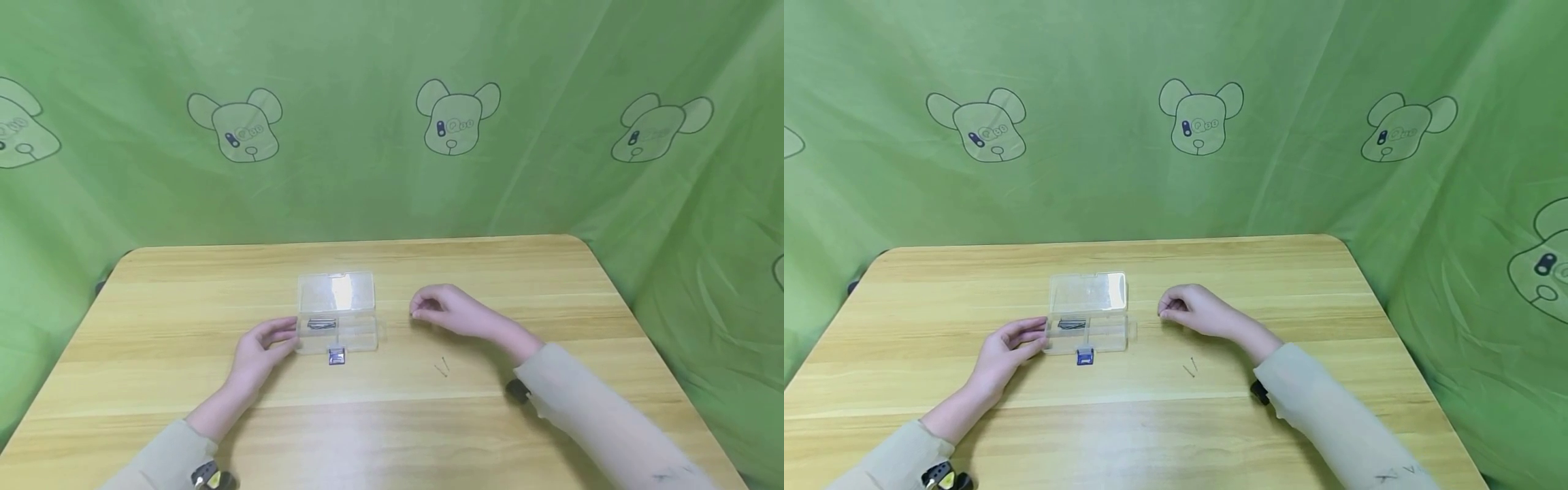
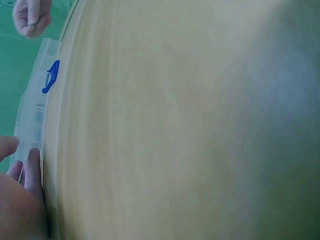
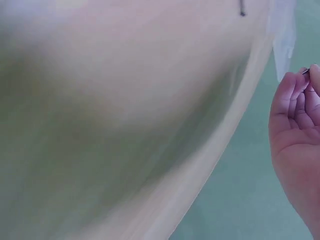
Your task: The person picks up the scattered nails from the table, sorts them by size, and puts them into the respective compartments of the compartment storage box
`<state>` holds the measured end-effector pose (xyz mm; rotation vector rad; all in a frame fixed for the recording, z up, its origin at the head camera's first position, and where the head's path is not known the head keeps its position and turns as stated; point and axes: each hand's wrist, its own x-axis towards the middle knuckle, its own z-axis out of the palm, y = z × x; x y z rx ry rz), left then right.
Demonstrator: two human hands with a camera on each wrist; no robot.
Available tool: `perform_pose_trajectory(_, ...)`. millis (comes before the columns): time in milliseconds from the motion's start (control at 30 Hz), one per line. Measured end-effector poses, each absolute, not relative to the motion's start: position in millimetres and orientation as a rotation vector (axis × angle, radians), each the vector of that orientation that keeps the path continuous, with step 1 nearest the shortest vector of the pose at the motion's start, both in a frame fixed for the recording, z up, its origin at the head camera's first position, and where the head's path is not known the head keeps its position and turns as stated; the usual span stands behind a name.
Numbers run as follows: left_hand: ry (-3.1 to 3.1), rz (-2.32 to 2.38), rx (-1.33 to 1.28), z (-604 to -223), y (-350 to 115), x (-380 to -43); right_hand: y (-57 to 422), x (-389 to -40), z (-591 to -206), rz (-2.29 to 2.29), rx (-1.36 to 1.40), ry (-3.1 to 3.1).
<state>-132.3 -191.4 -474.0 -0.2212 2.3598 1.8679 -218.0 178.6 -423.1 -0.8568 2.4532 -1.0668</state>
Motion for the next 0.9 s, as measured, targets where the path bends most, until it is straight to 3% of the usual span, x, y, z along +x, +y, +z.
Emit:
perform_pose_trajectory(533, 2.355, 1.889, -0.209, -474.4, -190.6, -132.2, 104.7, -231.0, -414.5, -1.004, -0.981, 2.475)
perform_pose_trajectory(900, 2.354, 1.897, -0.210, -475.0, -190.7, -132.7, 80.1, -235.9, -421.5, -0.813, -1.037, 2.521)
